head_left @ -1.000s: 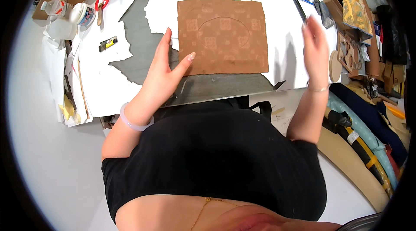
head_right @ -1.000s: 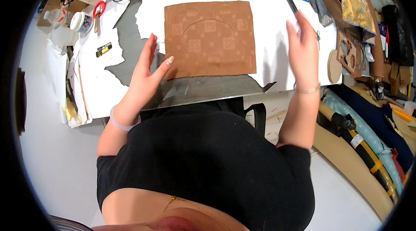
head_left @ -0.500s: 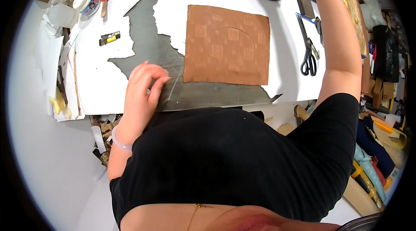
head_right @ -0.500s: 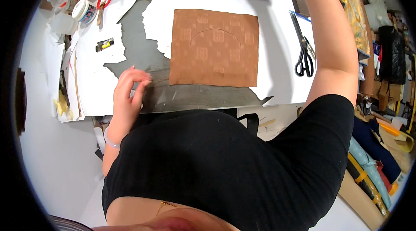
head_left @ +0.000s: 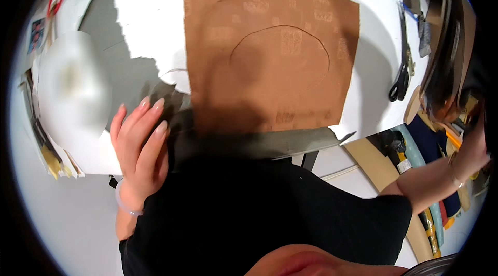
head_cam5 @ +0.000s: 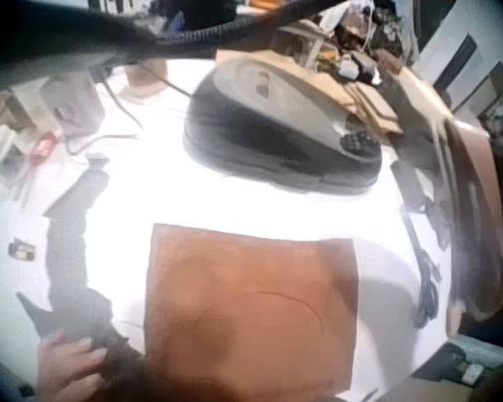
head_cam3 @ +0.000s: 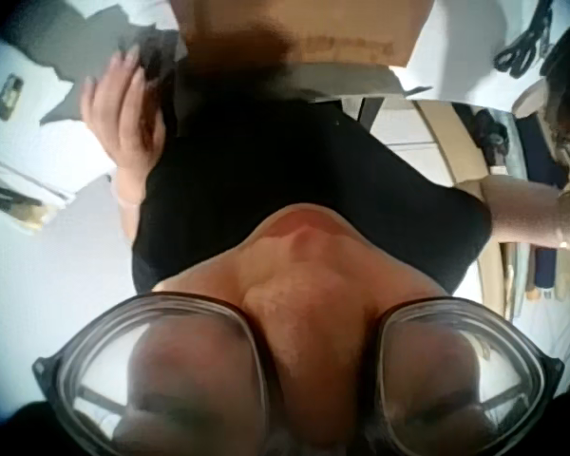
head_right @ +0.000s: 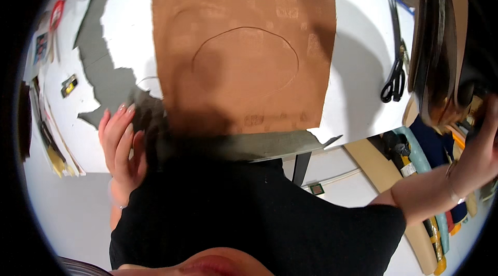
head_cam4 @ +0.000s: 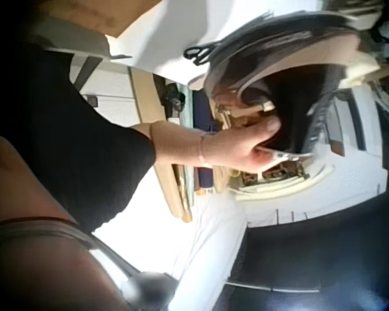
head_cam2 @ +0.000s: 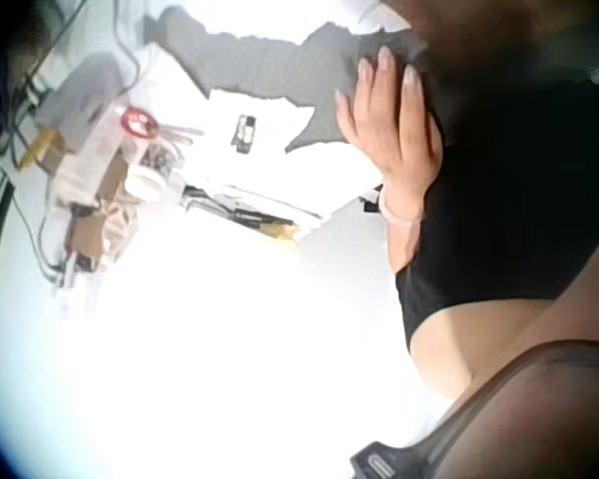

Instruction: The person uses a heated tool to emboss a circular pattern onto a piece of brown leather. They then use a household iron to press the leather flat.

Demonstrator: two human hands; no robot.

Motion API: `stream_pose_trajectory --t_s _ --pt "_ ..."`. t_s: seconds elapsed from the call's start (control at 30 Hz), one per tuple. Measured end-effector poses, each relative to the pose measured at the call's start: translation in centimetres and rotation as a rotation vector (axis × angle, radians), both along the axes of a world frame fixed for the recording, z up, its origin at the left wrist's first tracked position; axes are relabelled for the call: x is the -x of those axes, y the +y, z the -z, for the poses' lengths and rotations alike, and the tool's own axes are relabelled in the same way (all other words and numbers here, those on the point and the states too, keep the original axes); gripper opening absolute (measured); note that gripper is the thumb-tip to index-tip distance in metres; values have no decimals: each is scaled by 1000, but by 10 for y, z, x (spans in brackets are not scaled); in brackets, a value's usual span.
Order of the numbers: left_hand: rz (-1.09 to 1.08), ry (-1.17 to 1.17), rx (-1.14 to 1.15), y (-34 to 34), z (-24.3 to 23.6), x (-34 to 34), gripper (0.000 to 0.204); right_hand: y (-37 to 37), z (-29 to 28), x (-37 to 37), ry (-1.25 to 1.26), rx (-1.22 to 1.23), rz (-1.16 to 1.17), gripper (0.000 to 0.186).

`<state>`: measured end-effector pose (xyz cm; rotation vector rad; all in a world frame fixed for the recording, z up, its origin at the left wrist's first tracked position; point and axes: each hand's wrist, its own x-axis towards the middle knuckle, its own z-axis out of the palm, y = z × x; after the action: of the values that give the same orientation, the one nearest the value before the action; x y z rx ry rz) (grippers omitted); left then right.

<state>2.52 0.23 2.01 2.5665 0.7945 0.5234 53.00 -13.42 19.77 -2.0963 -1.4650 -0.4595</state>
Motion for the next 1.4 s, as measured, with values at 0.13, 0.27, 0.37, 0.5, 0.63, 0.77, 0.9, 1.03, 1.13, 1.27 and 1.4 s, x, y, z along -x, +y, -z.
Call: stream_pose_trajectory --t_s 0.13,0.27,0.37,0.5,0.63,0.77,0.9,1.03,1.13,1.27,1.4 --pt "104 63 58 3 19 10 43 -100 11 -13 -140 181 475 28" --pt "88 118 120 2 26 14 43 -125 19 -5 -27 139 387 28" --pt "70 129 123 2 26 13 41 -121 24 5 72 218 255 28" --pt "82 114 69 1 24 9 35 -73 45 29 259 385 64 39" --pt "112 207 -70 5 -5 -19 24 -26 60 50 197 534 -9 51" --pt "275 112 50 38 -37 -68 32 -6 60 58 -61 637 121 47" --pt "321 -130 17 65 -13 -139 24 -3 57 60 -62 555 177 43" --pt "324 -175 -33 74 6 -180 14 -17 54 57 -93 459 132 41" --pt "341 -125 -28 75 13 -191 13 -29 52 54 -85 456 115 39" --pt "378 -132 -128 73 7 -197 12 -40 56 56 -16 425 99 39" --pt "381 -58 -149 71 3 -198 11 -45 57 57 12 452 60 42"
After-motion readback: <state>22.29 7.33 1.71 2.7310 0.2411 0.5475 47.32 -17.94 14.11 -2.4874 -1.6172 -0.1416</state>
